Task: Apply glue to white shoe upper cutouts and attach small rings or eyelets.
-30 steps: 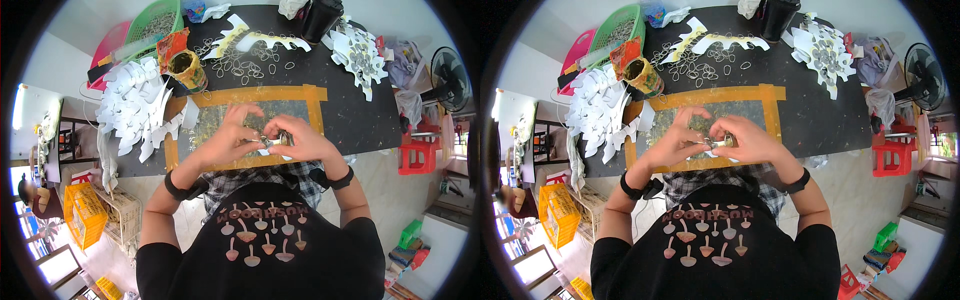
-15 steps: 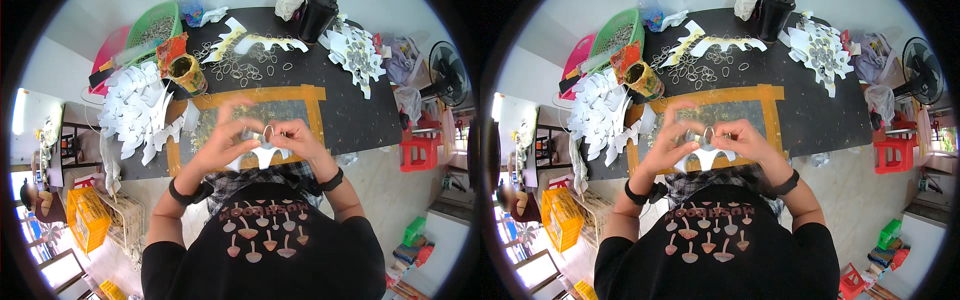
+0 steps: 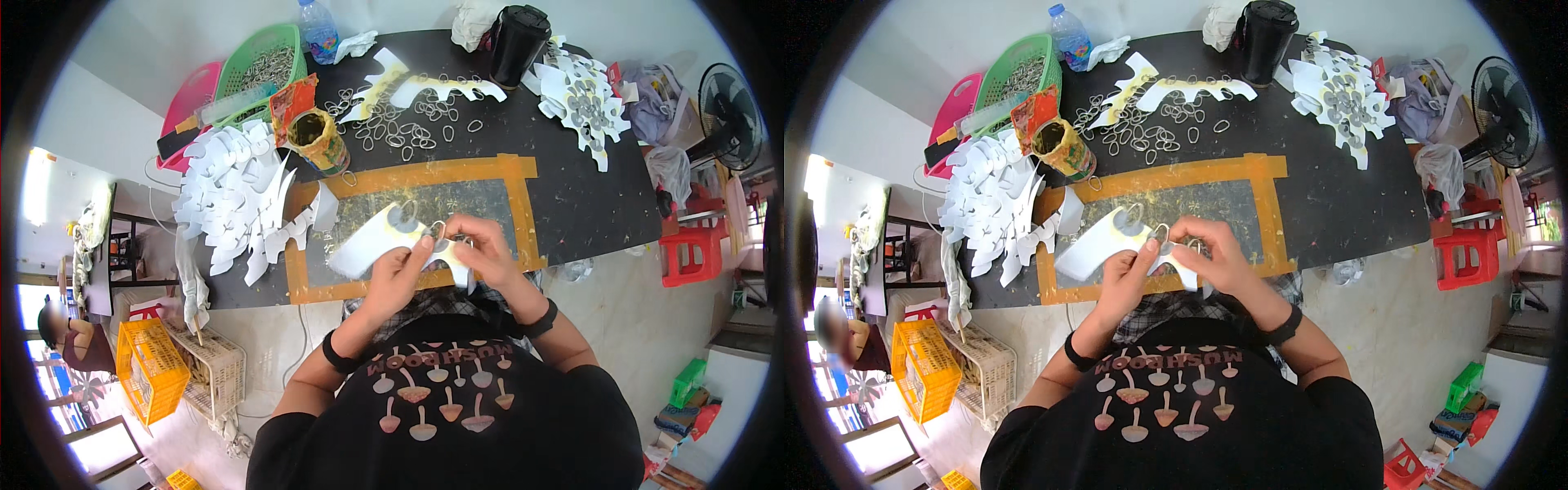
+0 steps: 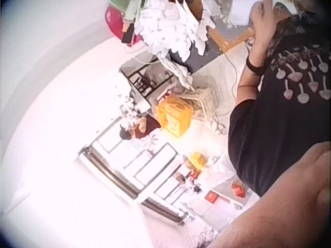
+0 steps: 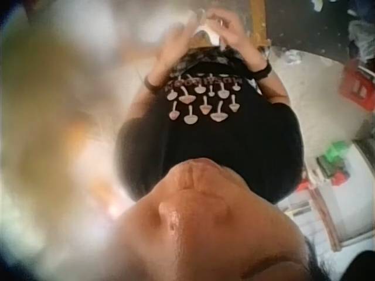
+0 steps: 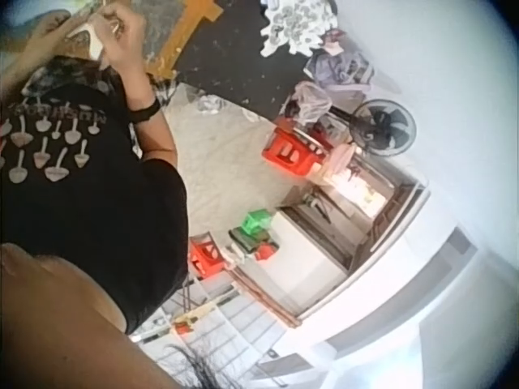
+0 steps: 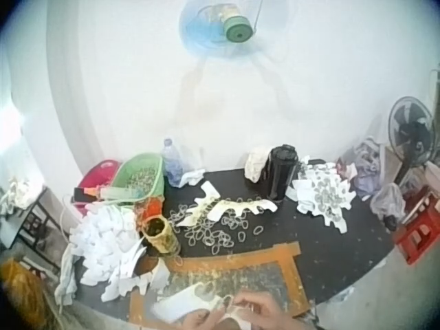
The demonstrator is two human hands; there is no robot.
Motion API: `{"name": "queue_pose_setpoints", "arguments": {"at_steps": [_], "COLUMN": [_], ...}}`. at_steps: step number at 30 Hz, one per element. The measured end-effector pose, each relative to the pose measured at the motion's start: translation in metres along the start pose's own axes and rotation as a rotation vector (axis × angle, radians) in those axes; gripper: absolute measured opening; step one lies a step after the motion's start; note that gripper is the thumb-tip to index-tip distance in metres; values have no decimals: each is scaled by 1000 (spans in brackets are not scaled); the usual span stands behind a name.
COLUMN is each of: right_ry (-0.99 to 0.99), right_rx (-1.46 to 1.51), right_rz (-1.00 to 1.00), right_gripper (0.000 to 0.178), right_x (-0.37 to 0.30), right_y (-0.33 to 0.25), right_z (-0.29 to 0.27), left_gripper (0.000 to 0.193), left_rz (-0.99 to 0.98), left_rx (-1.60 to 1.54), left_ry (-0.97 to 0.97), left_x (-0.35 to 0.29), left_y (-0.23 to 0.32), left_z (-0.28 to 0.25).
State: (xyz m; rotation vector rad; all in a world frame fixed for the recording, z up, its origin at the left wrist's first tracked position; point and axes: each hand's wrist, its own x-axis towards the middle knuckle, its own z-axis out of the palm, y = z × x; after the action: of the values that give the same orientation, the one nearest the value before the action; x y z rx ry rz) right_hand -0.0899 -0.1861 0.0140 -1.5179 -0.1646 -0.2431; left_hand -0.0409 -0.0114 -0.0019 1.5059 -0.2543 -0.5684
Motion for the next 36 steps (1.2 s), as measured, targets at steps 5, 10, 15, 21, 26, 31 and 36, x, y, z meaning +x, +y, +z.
{"name": "queue_pose_setpoints", "arguments": {"at_steps": [5, 10, 15, 21, 26, 31, 36], "right_ry": [63, -69, -93, -43, -57, 108, 171], "right_rx": [-246, -4, 233, 321, 193, -29, 133], "right_rz": [2, 172, 331, 420, 305, 354, 315], "right_gripper": [18, 15, 16, 21, 18, 16, 17], "right_x": [9, 12, 6, 7, -1, -2, -12], "right_y": [-20, -21, -10, -5, 3, -3, 4], "right_z": [-1, 3, 9, 3, -3, 2, 2], "left_gripper": [50, 46, 39, 29, 29, 24, 24], "left_rz": [-11, -111, -154, -51, 65, -5, 22], "left_rx": [167, 203, -23, -139, -423, -350, -297], "left_ry": [-120, -304, -300, -312, -253, -99, -70], "left_x": [5, 1, -9, 8, 17, 6, 8], "left_y": [10, 13, 21, -8, -16, 3, -4], "left_z": [-20, -26, -16, -28, -21, -4, -10]}}
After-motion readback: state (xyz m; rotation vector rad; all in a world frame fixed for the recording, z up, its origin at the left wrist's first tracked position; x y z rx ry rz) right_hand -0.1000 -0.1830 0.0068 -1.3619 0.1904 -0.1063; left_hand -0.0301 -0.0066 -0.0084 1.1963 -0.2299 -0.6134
